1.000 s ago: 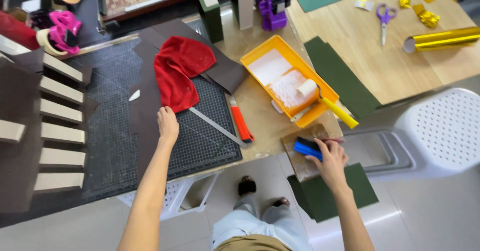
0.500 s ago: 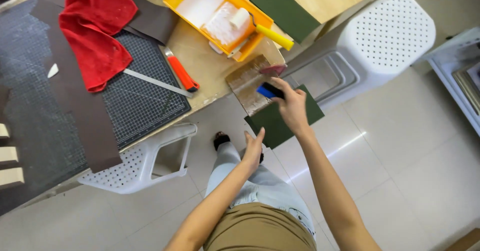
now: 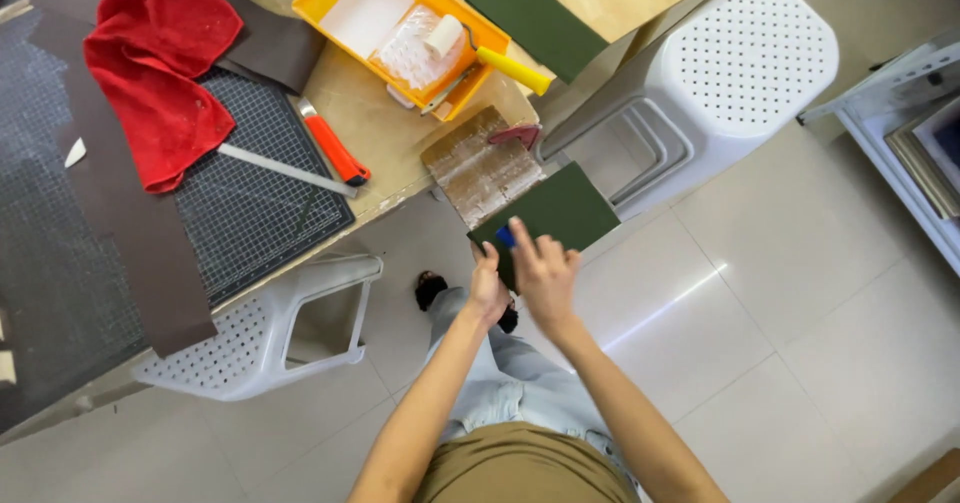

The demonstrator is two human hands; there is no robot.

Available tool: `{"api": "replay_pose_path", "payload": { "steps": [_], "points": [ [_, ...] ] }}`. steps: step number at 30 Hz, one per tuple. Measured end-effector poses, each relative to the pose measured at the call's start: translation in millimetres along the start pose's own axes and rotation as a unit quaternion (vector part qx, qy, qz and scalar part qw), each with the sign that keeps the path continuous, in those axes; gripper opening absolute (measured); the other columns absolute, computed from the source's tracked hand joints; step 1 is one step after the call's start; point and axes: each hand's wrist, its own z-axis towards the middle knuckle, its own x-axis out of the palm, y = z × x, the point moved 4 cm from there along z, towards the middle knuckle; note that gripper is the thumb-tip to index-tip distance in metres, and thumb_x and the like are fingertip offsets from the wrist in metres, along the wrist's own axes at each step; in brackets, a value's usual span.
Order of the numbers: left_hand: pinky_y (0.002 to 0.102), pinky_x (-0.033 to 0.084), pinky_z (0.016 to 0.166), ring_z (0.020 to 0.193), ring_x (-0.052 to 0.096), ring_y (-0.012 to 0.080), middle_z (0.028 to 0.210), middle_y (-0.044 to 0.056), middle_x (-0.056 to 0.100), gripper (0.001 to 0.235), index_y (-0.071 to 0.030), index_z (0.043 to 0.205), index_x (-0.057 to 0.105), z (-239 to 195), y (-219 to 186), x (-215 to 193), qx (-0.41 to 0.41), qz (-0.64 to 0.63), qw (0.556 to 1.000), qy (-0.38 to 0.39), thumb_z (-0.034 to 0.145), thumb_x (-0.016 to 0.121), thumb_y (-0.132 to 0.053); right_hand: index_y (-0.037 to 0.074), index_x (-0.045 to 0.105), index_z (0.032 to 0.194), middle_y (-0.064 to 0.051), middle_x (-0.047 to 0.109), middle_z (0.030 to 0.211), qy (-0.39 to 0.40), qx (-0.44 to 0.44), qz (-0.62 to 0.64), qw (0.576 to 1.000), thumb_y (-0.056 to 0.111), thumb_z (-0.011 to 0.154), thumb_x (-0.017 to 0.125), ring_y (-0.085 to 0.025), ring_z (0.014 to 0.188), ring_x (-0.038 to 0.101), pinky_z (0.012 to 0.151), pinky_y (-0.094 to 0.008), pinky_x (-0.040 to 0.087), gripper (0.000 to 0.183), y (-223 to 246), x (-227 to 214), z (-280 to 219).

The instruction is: Applying glue to a paper sheet with a roller and smoothing it onto a surface using a squeegee tool.

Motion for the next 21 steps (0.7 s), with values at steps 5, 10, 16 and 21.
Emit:
{"api": "replay_pose_path", "payload": {
  "steps": [5,10,16,21],
  "points": [
    [0.058,0.021,0.120,0.150,0.022,0.0367,0.164,0.019,0.013,0.070,-0.029,0.159,-0.013,-0.9,18.2,-8.0,0.006,-0.009,1.000,0.014,0.109,0.032,-0.047,0.026,0.052,0.147,-0.001,0.053,0.088,-0.012,0.129,-0.019,0.991,0.031,0.089,0.070,-0.020,0.076,0.054,0.075,-0.040,0.038,0.061,-51.9,-0.7,19.1],
    [0.054,0.024,0.122,0.143,0.033,0.0301,0.157,0.018,0.026,0.063,-0.028,0.160,-0.005,5.3,16.6,-8.2,0.028,0.037,0.999,-0.001,0.109,0.028,-0.048,0.033,0.053,0.144,0.003,0.048,0.085,0.002,0.015,0.041,0.999,0.037,0.097,0.056,-0.016,0.074,0.052,0.078,-0.035,0.037,0.047,-10.5,1.1,-1.7],
    [0.057,0.032,0.116,0.142,0.038,0.0341,0.158,0.017,0.028,0.067,-0.031,0.159,-0.004,20.9,30.0,-23.6,0.022,0.006,0.999,0.029,0.108,0.035,-0.048,0.026,0.049,0.149,0.002,0.067,0.124,-0.059,0.243,0.135,0.959,0.024,0.091,0.073,-0.020,0.100,0.065,0.085,-0.040,0.033,0.063,-67.3,25.4,-17.9],
    [0.053,0.041,0.111,0.132,0.048,0.0293,0.148,0.015,0.043,0.058,-0.038,0.157,0.007,66.6,72.0,-70.0,0.007,0.019,0.999,0.030,0.108,0.038,-0.047,0.021,0.066,0.127,-0.001,0.068,0.118,-0.082,0.222,0.260,0.936,0.020,0.088,0.077,-0.017,0.106,0.063,0.098,-0.038,0.020,0.041,-52.7,67.1,-60.5]
  ]
}}
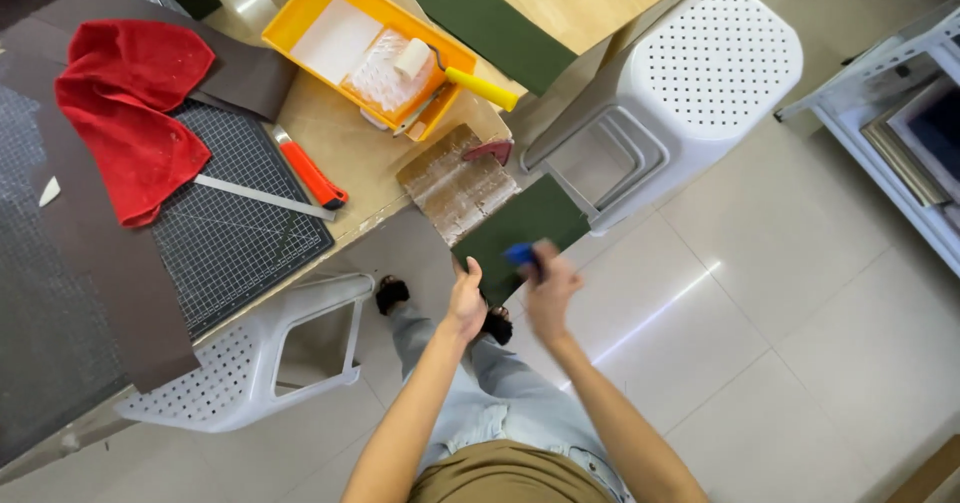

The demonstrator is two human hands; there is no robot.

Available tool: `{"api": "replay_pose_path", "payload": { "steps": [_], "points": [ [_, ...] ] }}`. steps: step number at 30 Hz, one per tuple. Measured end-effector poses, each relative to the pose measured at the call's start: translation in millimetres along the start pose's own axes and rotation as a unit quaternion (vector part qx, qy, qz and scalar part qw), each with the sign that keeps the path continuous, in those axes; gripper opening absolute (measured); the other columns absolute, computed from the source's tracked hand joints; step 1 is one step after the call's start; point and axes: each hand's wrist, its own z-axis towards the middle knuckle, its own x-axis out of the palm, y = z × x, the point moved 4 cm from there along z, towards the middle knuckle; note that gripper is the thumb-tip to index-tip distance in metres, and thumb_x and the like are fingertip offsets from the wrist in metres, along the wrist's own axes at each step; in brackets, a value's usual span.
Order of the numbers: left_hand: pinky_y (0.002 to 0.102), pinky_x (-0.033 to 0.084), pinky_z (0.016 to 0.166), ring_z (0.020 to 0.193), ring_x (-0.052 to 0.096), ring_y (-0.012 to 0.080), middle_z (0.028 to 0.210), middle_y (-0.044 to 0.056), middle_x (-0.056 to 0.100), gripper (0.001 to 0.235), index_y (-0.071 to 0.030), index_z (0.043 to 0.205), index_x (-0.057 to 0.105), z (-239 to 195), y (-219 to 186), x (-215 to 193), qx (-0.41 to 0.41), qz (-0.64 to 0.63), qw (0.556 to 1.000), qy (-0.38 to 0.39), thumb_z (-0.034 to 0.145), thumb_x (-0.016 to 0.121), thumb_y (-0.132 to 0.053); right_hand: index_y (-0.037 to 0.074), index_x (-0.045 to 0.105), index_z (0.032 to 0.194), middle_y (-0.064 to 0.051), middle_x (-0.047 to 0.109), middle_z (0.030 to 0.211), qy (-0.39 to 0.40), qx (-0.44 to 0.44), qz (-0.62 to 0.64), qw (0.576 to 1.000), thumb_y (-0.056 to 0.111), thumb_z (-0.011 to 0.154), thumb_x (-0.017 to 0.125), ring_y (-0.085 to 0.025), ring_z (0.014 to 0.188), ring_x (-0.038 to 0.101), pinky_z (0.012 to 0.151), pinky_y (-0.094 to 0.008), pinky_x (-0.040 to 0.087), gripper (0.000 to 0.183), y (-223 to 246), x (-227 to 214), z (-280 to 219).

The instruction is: Applying glue to a paper sheet with a roller and smoothing it onto a surface using a squeegee tool.

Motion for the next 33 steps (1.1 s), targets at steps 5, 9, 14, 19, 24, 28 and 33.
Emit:
{"api": "replay_pose_path", "payload": {
  "steps": [5,9,14,19,24,28,33],
  "points": [
    [0.054,0.034,0.116,0.140,0.041,0.0312,0.154,0.015,0.037,0.060,-0.036,0.157,0.006,-28.5,-28.3,26.3,-0.003,-0.002,1.000,0.003,0.108,0.039,-0.046,0.030,0.049,0.141,0.007,0.060,0.134,-0.023,0.121,-0.031,0.992,0.032,0.094,0.072,-0.012,0.118,0.058,0.094,-0.038,0.023,0.053,-2.7,-15.8,12.4],
    [0.054,0.033,0.118,0.141,0.040,0.0316,0.156,0.013,0.033,0.065,-0.037,0.158,-0.002,-18.6,-27.8,22.4,-0.017,0.014,1.000,-0.001,0.108,0.038,-0.047,0.030,0.051,0.148,0.007,0.063,0.102,0.069,-0.068,-0.116,0.988,0.039,0.095,0.067,-0.011,0.091,0.060,0.089,-0.041,0.027,0.056,50.4,-7.3,-14.7],
    [0.041,0.043,0.086,0.121,0.051,0.0284,0.147,0.015,0.040,0.065,-0.039,0.157,0.000,-74.8,-58.2,58.3,-0.047,0.014,0.999,-0.019,0.106,0.038,-0.051,0.030,0.042,0.155,0.000,0.058,0.092,0.060,-0.044,-0.294,0.953,0.030,0.092,0.070,-0.020,0.080,0.057,0.078,-0.045,0.032,0.069,45.9,-44.3,47.8],
    [0.045,0.055,0.095,0.122,0.050,0.0284,0.147,0.014,0.039,0.069,-0.038,0.159,-0.005,-18.2,-12.1,19.0,-0.029,0.015,0.999,-0.031,0.106,0.037,-0.055,0.032,0.049,0.149,0.004,0.048,0.081,0.091,-0.202,-0.261,0.940,0.035,0.098,0.054,-0.016,0.066,0.050,0.070,-0.036,0.035,0.051,86.9,-32.9,25.5],
    [0.058,0.019,0.121,0.150,0.021,0.0363,0.165,0.017,0.010,0.074,-0.031,0.159,-0.013,-3.7,3.0,8.2,-0.020,-0.010,1.000,-0.022,0.109,0.037,-0.052,0.019,0.049,0.151,-0.001,0.054,0.080,0.039,-0.095,-0.290,0.952,0.024,0.087,0.075,-0.021,0.064,0.055,0.065,-0.038,0.039,0.069,57.2,-54.1,76.1],
    [0.052,0.017,0.124,0.150,0.019,0.0335,0.164,0.016,0.012,0.081,-0.031,0.159,-0.012,-90.1,-91.3,86.4,-0.030,0.022,0.998,-0.040,0.103,0.038,-0.061,0.024,0.048,0.150,0.003,0.048,0.080,0.101,-0.203,-0.252,0.941,0.030,0.100,0.051,-0.016,0.066,0.050,0.070,-0.034,0.036,0.050,107.6,-30.7,23.5],
    [0.050,0.006,0.123,0.154,0.008,0.0332,0.166,0.019,0.000,0.101,-0.020,0.158,-0.018,-78.2,-98.2,92.1,-0.016,0.108,0.994,-0.027,0.101,0.064,-0.036,0.036,0.043,0.151,0.004,0.051,0.097,0.178,-0.152,-0.251,0.939,0.033,0.093,0.062,-0.020,0.092,0.050,0.091,-0.049,0.027,0.062,15.1,-15.5,116.7]
  ]
}}
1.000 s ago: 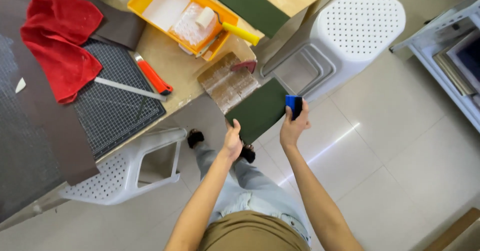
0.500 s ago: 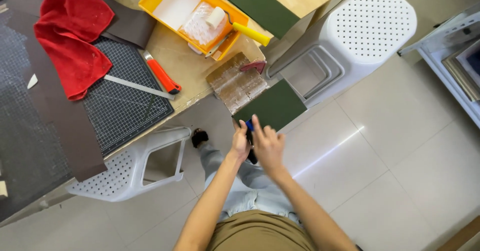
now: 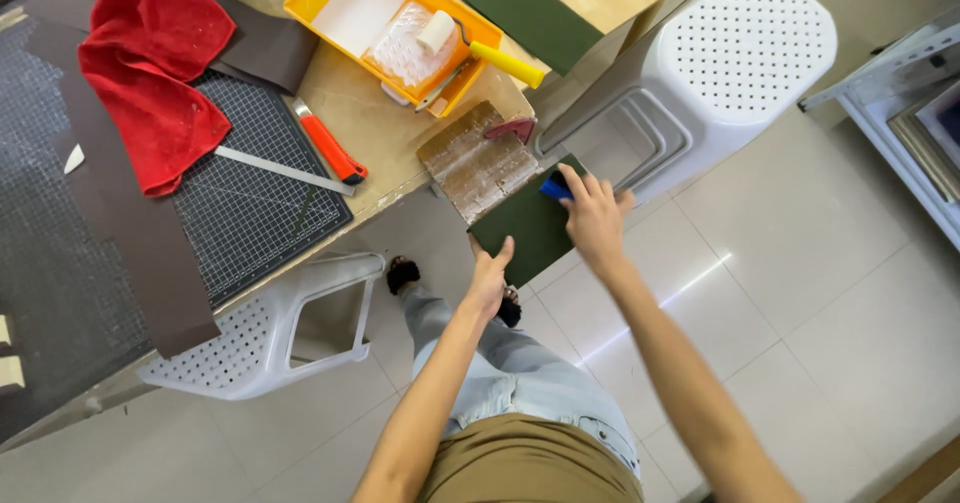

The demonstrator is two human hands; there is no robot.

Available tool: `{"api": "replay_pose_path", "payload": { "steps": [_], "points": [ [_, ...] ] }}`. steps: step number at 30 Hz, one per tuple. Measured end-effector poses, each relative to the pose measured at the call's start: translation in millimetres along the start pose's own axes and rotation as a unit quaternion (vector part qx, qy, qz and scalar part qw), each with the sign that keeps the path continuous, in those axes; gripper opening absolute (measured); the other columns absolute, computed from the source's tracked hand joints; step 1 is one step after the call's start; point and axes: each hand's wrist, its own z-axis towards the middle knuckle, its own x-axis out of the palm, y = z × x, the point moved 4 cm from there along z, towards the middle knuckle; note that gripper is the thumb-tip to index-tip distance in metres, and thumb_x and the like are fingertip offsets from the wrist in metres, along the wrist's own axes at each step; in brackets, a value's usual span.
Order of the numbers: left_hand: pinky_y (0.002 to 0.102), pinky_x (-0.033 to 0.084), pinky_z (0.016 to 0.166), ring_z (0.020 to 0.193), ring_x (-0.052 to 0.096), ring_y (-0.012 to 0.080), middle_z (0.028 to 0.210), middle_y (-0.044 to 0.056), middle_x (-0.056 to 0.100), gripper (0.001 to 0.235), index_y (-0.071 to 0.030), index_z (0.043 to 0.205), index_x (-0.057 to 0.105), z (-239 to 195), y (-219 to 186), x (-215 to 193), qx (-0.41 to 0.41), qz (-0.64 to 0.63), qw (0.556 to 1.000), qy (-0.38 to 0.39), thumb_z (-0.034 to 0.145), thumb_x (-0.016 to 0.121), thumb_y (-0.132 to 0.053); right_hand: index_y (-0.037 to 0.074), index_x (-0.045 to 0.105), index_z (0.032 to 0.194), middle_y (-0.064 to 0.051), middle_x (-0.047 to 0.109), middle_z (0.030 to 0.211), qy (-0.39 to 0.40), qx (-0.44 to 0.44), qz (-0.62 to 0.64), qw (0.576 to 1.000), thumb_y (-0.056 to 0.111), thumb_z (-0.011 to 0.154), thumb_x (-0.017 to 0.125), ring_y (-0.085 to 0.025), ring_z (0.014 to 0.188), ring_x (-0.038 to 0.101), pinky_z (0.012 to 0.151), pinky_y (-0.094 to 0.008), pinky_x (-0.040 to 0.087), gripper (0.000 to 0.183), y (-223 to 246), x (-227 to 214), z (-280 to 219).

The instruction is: Applying glue to a paper sheet with a roller and smoothing it onto a surface using a squeegee tool.

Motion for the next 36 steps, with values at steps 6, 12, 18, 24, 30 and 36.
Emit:
{"api": "replay_pose_path", "payload": {
  "steps": [6,12,18,24,30,36],
  "points": [
    [0.049,0.012,0.124,0.153,0.011,0.0322,0.165,0.020,0.008,0.097,-0.012,0.159,-0.015,-7.4,-8.5,3.7,0.027,0.030,0.999,-0.022,0.101,0.062,-0.029,0.030,0.056,0.117,0.005,0.048,0.094,0.070,-0.258,-0.003,0.964,0.017,0.098,0.052,-0.016,0.098,0.047,0.109,-0.045,0.027,0.024,10.1,-12.7,60.8],
    [0.048,0.009,0.125,0.153,0.008,0.0330,0.164,0.020,0.003,0.097,-0.008,0.158,-0.013,-27.8,-29.0,17.8,0.050,0.024,0.998,-0.034,0.100,0.063,-0.023,0.029,0.057,0.114,0.006,0.050,0.095,0.110,-0.307,0.015,0.945,0.022,0.095,0.055,-0.018,0.099,0.048,0.108,-0.050,0.031,0.020,51.2,-20.6,44.5],
    [0.049,0.002,0.125,0.154,-0.006,0.0332,0.164,0.024,-0.003,0.100,-0.005,0.157,-0.017,-29.3,-39.3,12.6,0.040,0.010,0.999,-0.027,0.098,0.062,-0.019,0.028,0.054,0.110,0.004,0.049,0.095,0.116,-0.336,0.038,0.934,0.020,0.077,0.074,-0.019,0.098,0.047,0.105,-0.050,0.030,0.040,97.8,1.7,20.1],
    [0.050,0.010,0.125,0.155,0.004,0.0316,0.165,0.017,0.012,0.093,-0.018,0.161,-0.006,0.6,2.9,-1.0,0.050,0.012,0.998,-0.039,0.098,0.062,-0.011,0.028,0.054,0.115,0.003,0.051,0.099,0.115,-0.363,0.051,0.923,0.011,0.068,0.079,-0.018,0.099,0.049,0.105,-0.045,0.033,0.056,116.1,-11.8,7.5],
    [0.049,-0.013,0.121,0.149,-0.027,0.0340,0.165,0.022,-0.019,0.104,-0.006,0.157,-0.019,-18.7,-16.4,7.8,0.019,0.021,0.999,-0.029,0.099,0.064,-0.026,0.032,0.057,0.125,0.005,0.053,0.099,0.141,-0.275,0.019,0.951,0.012,0.081,0.071,-0.019,0.099,0.050,0.104,-0.047,0.035,0.050,7.0,3.3,51.7],
    [0.052,-0.010,0.122,0.151,-0.020,0.0376,0.162,0.031,-0.016,0.106,-0.003,0.157,-0.018,-4.6,0.4,-2.9,0.024,0.021,0.999,-0.035,0.097,0.066,-0.027,0.032,0.062,0.115,0.004,0.055,0.092,0.112,-0.353,0.059,0.927,0.018,0.079,0.070,-0.019,0.094,0.051,0.100,-0.044,0.036,0.040,106.7,-22.4,25.7]
  ]
}}
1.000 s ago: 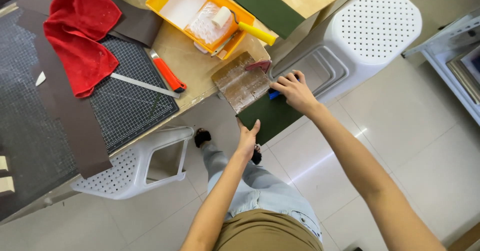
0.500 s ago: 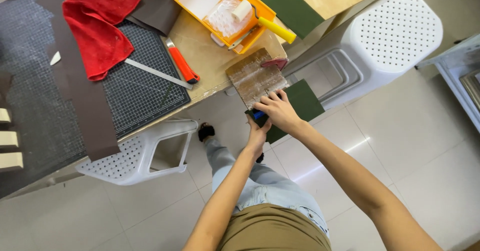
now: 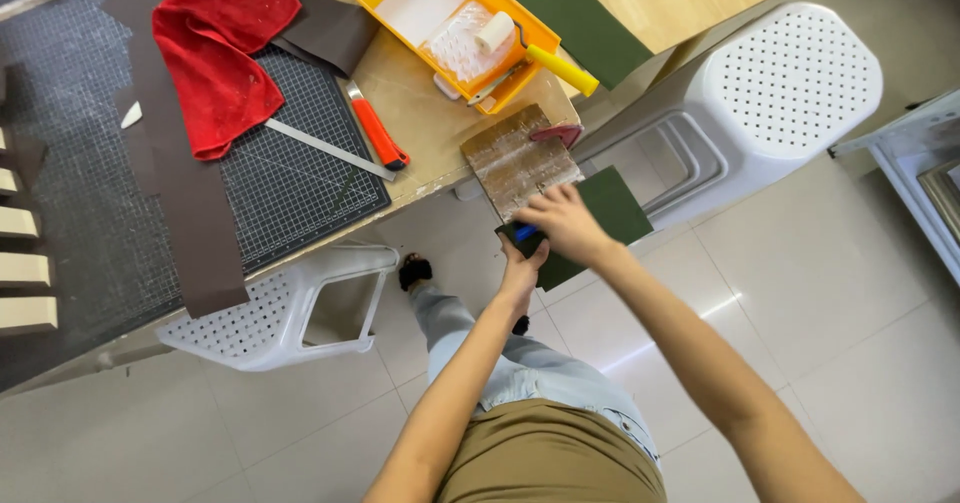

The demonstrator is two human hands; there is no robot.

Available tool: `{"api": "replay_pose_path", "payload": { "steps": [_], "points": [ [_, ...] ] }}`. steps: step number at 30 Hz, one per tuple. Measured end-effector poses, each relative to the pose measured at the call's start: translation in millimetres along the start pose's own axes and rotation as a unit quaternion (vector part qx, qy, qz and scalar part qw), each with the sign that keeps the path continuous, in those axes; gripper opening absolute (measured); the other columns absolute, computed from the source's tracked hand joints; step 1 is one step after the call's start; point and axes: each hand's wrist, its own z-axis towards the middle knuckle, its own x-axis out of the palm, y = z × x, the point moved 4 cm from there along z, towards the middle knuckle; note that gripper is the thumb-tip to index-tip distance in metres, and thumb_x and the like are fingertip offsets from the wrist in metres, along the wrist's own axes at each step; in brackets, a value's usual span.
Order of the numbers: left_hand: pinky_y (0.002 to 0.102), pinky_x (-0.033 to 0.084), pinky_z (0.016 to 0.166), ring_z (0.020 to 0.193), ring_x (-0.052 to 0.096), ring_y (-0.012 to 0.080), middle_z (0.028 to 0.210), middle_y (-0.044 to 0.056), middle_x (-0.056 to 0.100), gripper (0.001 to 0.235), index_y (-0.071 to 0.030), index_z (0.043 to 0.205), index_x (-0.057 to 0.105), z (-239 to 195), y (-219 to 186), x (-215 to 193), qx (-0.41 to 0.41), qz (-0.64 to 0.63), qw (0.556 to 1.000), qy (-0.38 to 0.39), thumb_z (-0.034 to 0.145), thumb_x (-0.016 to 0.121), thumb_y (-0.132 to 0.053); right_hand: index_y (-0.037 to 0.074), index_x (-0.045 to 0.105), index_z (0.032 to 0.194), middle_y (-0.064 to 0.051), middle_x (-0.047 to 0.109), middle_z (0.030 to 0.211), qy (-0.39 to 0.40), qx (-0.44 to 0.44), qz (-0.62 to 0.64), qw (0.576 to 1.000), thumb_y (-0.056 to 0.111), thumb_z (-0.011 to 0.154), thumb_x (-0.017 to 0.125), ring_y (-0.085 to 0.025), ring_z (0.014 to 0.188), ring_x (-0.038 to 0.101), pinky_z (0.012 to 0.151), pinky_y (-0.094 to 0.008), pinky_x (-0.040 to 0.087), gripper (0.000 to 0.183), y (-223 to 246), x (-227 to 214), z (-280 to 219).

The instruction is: Applying glue to a paper sheet with a roller and smoothing it onto a surface using a squeegee tool.

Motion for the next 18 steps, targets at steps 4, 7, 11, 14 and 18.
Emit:
{"api": "replay_pose_path", "payload": {
  "steps": [4,7,11,14,18],
  "points": [
    [0.051,0.004,0.121,0.149,0.000,0.0371,0.159,0.028,0.005,0.090,-0.002,0.155,0.001,5.8,3.0,-0.4,0.012,-0.015,1.000,-0.003,0.096,0.066,-0.020,0.031,0.059,0.112,0.005,0.050,0.090,-0.021,-0.037,0.001,0.999,0.026,0.069,0.078,-0.019,0.093,0.048,0.104,-0.043,0.033,0.047,17.7,42.2,-0.5],
    [0.050,0.026,0.120,0.147,0.031,0.0364,0.154,0.023,0.036,0.070,-0.001,0.153,0.028,9.6,3.8,-3.7,0.016,-0.037,0.999,-0.006,0.094,0.064,-0.010,0.030,0.059,0.134,0.001,0.065,0.120,-0.028,0.051,0.081,0.995,0.031,0.059,0.084,-0.022,0.115,0.057,0.103,-0.045,0.037,0.079,-14.0,28.9,-26.9],
    [0.055,0.005,0.123,0.153,0.000,0.0339,0.164,0.021,-0.001,0.105,-0.020,0.157,-0.020,21.1,22.5,-5.7,-0.089,-0.190,0.978,0.016,0.099,0.067,-0.033,0.011,0.050,0.149,-0.009,0.061,0.088,-0.150,0.312,-0.056,0.937,0.020,0.085,0.076,-0.027,0.074,0.065,0.066,-0.037,0.053,0.069,-25.5,6.0,-73.2],
    [0.043,0.027,0.105,0.125,0.027,0.0265,0.136,0.014,0.025,0.070,-0.016,0.137,0.015,42.7,44.2,-5.5,-0.119,-0.272,0.955,0.019,0.099,0.059,-0.056,0.009,0.042,0.154,-0.009,0.056,0.080,-0.137,0.322,-0.139,0.926,0.022,0.083,0.076,-0.026,0.063,0.062,0.056,-0.037,0.053,0.080,0.0,4.9,-64.4],
    [0.053,0.013,0.124,0.154,0.013,0.0345,0.166,0.023,0.009,0.102,-0.021,0.158,-0.017,-3.5,-21.6,3.6,-0.093,-0.260,0.958,0.074,0.097,0.050,-0.070,0.013,0.038,0.156,-0.012,0.055,0.081,-0.140,0.301,-0.058,0.942,0.019,0.090,0.067,-0.031,0.062,0.061,0.054,-0.043,0.052,0.072,17.7,6.9,-68.8]
  ]
}}
